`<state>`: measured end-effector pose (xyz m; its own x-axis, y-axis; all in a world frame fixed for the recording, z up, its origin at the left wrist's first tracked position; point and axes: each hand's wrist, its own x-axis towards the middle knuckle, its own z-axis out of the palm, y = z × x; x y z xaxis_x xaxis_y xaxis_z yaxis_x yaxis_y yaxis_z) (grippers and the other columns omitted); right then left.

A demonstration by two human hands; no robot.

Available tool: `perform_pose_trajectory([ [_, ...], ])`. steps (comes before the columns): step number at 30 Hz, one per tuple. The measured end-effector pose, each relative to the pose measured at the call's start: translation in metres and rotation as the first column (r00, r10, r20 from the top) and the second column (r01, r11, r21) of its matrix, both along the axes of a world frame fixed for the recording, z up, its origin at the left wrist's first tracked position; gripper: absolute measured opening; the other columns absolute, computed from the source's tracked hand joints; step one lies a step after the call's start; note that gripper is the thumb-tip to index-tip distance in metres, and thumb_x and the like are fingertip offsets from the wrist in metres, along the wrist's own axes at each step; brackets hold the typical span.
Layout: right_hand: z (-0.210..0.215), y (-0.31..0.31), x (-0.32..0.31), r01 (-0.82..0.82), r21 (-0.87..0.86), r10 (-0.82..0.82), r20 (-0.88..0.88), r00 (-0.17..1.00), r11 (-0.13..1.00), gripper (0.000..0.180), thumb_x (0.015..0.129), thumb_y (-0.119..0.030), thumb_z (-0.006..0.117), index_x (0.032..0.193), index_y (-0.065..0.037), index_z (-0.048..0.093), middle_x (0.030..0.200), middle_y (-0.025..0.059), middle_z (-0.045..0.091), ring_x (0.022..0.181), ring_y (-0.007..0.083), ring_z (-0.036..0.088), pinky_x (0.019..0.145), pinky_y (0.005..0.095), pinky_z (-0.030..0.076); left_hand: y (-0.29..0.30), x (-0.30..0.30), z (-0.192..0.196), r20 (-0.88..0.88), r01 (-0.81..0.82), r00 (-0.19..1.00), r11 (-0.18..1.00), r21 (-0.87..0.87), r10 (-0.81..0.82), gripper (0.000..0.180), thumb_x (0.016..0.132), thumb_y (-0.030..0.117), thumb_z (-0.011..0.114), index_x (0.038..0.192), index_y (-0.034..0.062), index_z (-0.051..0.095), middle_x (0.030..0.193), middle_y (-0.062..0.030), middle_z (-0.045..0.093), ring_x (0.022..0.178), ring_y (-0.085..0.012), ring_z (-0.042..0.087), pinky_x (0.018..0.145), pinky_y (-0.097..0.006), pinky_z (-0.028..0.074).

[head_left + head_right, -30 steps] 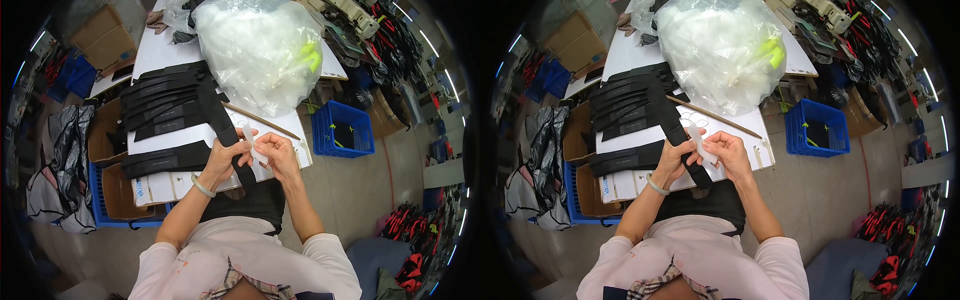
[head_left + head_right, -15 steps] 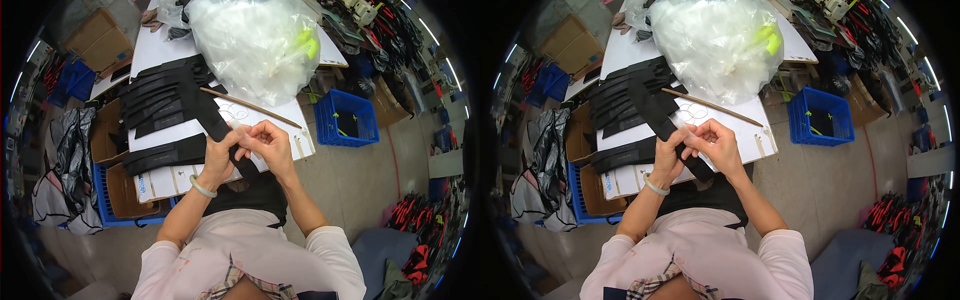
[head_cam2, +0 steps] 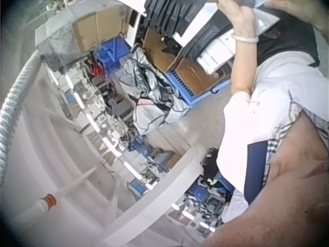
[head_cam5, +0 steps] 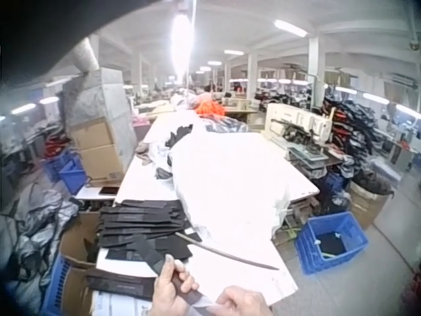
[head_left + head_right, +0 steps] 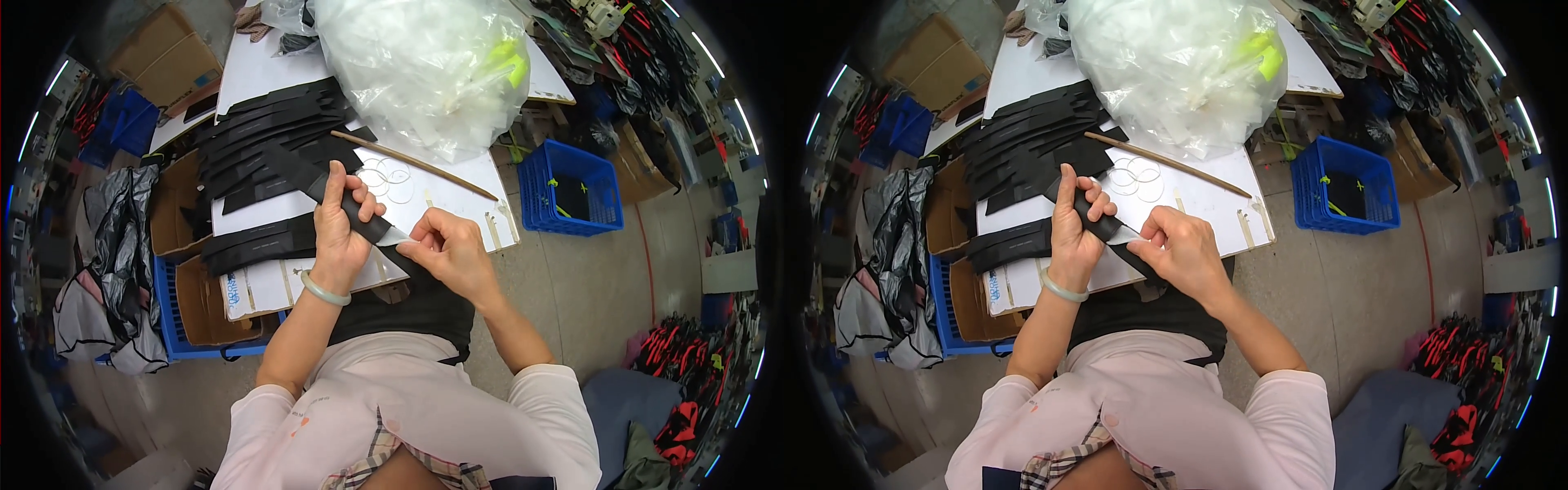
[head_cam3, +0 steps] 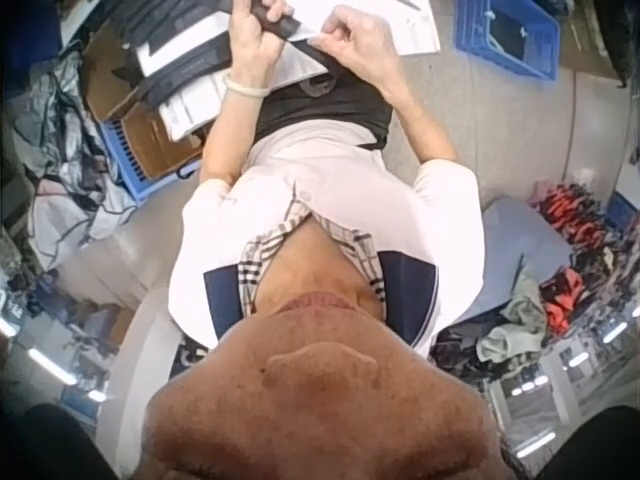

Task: Applying adhesive labels to black fabric straps on a worktable.

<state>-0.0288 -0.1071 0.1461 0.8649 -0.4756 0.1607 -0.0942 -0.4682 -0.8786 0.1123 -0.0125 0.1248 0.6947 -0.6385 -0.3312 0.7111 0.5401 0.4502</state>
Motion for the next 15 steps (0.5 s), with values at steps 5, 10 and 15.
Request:
perform_pose_trajectory([
  [5,-0.006,0.014,0.006,0.113,-0.055,-0.111,0.043,0.993,0.992,0.022,0.072,-0.008,0.077,0.069,-0.001,0.057,0.053,0.0007,0.051,0.048,0.0061,0.044,0.044,0.0235,0.035,0.000,-0.004,0.001,0.061,-0.040,0.997,0.998,-0.043,0.042,0.037,0.086,0.041,0.069,0.076,0.0084,0.056,0.064,-0.0013,0.047,0.050,-0.0120,0.045,0.058,-0.032,0.047],
  [10,-0.008,0.018,0.012,0.144,-0.053,-0.145,-0.007,0.989,0.988,0.023,0.071,-0.014,0.075,0.070,-0.004,0.055,0.059,0.0064,0.056,0.049,0.0197,0.054,0.048,0.0328,0.042,-0.002,-0.013,0.005,0.138,-0.031,0.990,0.998,-0.056,0.038,0.038,0.088,0.042,0.067,0.076,0.0088,0.054,0.065,-0.0021,0.046,0.051,-0.0125,0.044,0.058,-0.032,0.047],
  [15,0.005,-0.001,0.005,-0.042,-0.111,0.057,0.142,0.988,0.993,0.023,0.069,-0.007,0.077,0.076,-0.002,0.056,0.076,0.0082,0.058,0.057,0.0170,0.054,0.053,0.0312,0.045,0.003,0.006,0.004,0.035,-0.049,0.998,0.991,-0.128,0.054,0.038,0.088,0.042,0.066,0.075,0.0096,0.053,0.064,-0.0015,0.045,0.050,-0.0120,0.041,0.058,-0.029,0.044],
])
